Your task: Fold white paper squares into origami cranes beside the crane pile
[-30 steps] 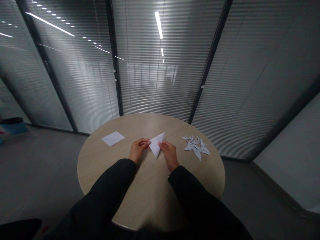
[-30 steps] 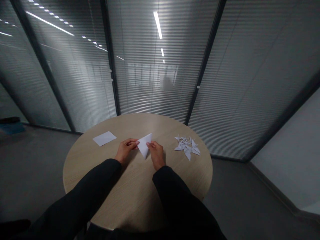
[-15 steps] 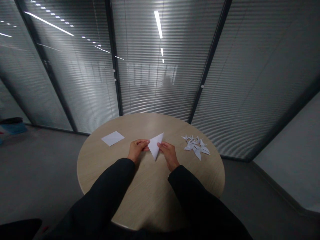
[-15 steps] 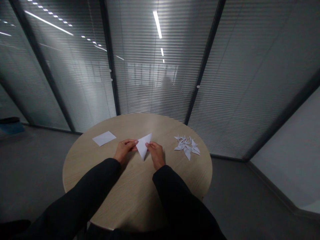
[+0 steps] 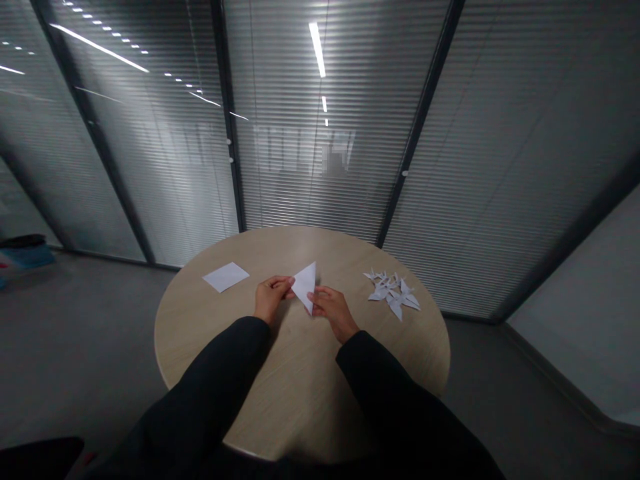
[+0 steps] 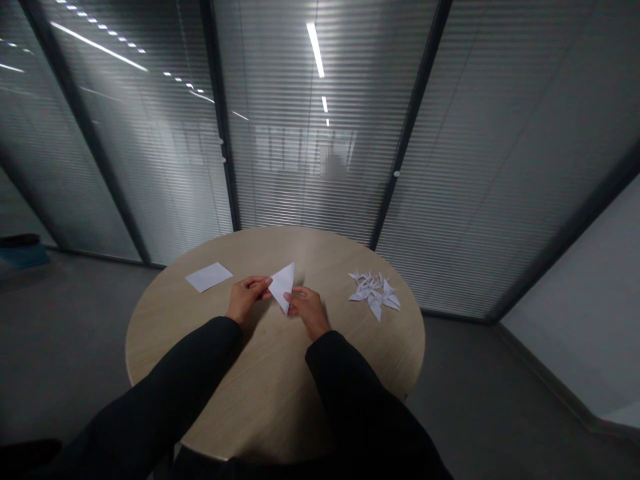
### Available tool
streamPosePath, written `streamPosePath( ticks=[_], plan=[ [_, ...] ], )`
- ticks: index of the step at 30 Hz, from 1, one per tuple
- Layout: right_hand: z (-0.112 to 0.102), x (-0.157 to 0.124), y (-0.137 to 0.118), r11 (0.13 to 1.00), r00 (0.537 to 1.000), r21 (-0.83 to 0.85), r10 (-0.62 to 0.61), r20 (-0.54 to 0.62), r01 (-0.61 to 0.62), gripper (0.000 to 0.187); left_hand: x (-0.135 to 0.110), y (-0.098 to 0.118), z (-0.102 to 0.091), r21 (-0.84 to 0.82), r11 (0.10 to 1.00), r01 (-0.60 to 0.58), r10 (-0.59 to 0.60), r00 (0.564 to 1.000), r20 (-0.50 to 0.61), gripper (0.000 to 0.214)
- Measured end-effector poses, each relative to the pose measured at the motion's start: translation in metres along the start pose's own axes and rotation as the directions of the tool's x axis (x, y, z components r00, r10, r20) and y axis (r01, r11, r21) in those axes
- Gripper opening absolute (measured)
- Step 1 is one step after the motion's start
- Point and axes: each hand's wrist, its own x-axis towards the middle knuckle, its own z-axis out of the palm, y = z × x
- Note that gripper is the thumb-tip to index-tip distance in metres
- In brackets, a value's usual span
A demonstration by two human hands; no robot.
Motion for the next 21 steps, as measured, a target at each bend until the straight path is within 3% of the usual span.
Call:
streamPosePath(
  ticks=[2,5,8,10,12,14,17,21],
  plan=[
    [0.001,-0.002,-0.002,0.999,1.0,0.046,0.015,0.001,-0.015,0.042,0.0,0.0,-0.001,0.072,0.996,-0.043,0.041,0.999,0.034,0.037],
    [0.003,-0.004,-0.007,0.994,0.999,0.101,0.035,-0.004,-0.035,0.051,-0.003,0.004,-0.001,0.251,0.935,-0.251,0.227,0.966,0.121,0.036],
    [0.001,-0.004,-0.01,0.985,0.998,0.167,0.052,-0.02,-0.048,0.054,-0.005,0.008,-0.002,0.392,0.765,-0.512,0.416,0.856,0.306,0.028],
    [-0.001,-0.003,-0.011,0.973,0.997,0.22,0.07,-0.007,-0.067,0.05,-0.006,0.01,-0.002,0.408,0.686,-0.602,0.438,0.79,0.429,0.028],
    [-0.003,-0.002,-0.012,0.962,0.996,0.256,0.089,0.027,-0.093,0.04,-0.006,0.011,-0.003,0.397,0.673,-0.624,0.414,0.763,0.497,0.029],
    [-0.004,-0.001,-0.012,0.956,0.993,0.271,0.098,0.065,-0.112,0.028,-0.006,0.011,-0.004,0.399,0.692,-0.602,0.382,0.774,0.505,0.023],
    [-0.003,-0.001,-0.013,0.953,0.992,0.279,0.094,0.085,-0.114,0.012,-0.006,0.01,-0.005,0.431,0.725,-0.537,0.357,0.828,0.432,0.019],
    [-0.001,-0.002,-0.014,0.983,0.998,0.181,-0.036,0.048,0.027,0.02,-0.004,0.007,-0.003,0.436,0.799,-0.414,0.3,0.903,0.307,0.032]
  ],
)
